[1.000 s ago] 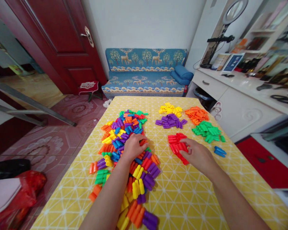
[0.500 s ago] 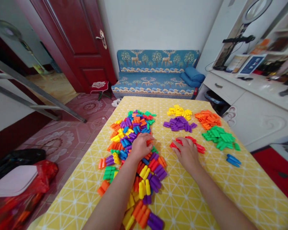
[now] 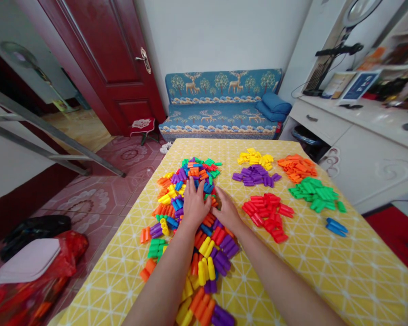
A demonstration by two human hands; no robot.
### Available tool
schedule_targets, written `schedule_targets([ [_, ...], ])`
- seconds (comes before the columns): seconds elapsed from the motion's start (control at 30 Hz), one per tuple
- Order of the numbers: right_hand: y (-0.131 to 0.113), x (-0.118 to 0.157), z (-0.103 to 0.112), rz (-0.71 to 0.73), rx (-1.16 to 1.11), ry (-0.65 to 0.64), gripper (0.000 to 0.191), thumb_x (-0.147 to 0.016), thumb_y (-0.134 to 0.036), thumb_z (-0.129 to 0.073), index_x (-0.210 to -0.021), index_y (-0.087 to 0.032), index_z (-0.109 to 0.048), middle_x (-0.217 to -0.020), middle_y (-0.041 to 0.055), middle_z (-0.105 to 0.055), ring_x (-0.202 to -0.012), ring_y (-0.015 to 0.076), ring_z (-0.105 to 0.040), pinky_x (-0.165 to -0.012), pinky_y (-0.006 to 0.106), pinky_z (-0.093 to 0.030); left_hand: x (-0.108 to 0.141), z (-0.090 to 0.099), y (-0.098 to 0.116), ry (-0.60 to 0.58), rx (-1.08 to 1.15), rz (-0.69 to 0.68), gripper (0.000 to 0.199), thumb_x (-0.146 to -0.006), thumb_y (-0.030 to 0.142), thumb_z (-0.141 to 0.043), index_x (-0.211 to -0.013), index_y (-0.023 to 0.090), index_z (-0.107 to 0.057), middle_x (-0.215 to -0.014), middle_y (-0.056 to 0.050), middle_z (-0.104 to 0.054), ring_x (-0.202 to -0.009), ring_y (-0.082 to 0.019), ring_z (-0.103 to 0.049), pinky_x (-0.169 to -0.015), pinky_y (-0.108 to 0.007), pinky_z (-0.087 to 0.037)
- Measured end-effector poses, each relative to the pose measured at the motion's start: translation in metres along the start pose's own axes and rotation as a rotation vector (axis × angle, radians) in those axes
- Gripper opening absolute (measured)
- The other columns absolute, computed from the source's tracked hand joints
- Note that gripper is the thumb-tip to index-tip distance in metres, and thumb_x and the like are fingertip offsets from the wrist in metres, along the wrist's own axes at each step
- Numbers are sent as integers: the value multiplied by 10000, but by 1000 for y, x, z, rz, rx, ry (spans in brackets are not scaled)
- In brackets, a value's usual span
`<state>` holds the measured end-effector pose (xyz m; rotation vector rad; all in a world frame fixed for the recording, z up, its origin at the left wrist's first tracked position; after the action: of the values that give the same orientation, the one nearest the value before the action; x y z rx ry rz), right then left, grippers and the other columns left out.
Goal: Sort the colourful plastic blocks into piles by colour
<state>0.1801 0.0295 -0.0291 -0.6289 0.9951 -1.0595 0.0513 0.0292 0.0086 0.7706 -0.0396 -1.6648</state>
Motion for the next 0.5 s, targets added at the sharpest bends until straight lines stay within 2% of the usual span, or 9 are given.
schedule_targets([
  [0.17,7,-9,-4,-32,-47,-32,741,-684,-195,-620,-1400,-218,-430,-1438,94,-445,-1324,265,-405,-1124,469,-285,-4,3,-2,-10,-5,33,500,-790,282,-603,-1277,186,-548,-1289,-143,-526,-1204,-333,-473,-1030,-506,-397],
  [0.33,1,-4,4,-79,-282,-30,639,-694,-181,-600,-1322,-268,-515,-1379,38,-508,-1289,228,-444,-1102,423,-329,-5,4,-6,9,19,54,480,-749,224,-630,-1228,229,-597,-1183,-98,-594,-1113,-299,-529,-991,-460,-434],
  [0.5,-3,0,4,-125,-428,-55,514,-759,-220,-593,-1269,-256,-547,-1274,37,-589,-1172,203,-536,-1017,382,-414,-5,1,-5,-41,15,38,439,-778,248,-621,-1216,226,-611,-1114,-83,-648,-1044,-280,-565,-937,-425,-464],
])
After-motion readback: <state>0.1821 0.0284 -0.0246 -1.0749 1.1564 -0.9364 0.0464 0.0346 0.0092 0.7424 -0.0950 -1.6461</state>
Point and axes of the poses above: each hand's wrist, its own x-axis away from the middle knuckle, its own z-axis out of the back of the hand, y = z × x, the point moved 5 cm from there along -x, towards the middle knuckle
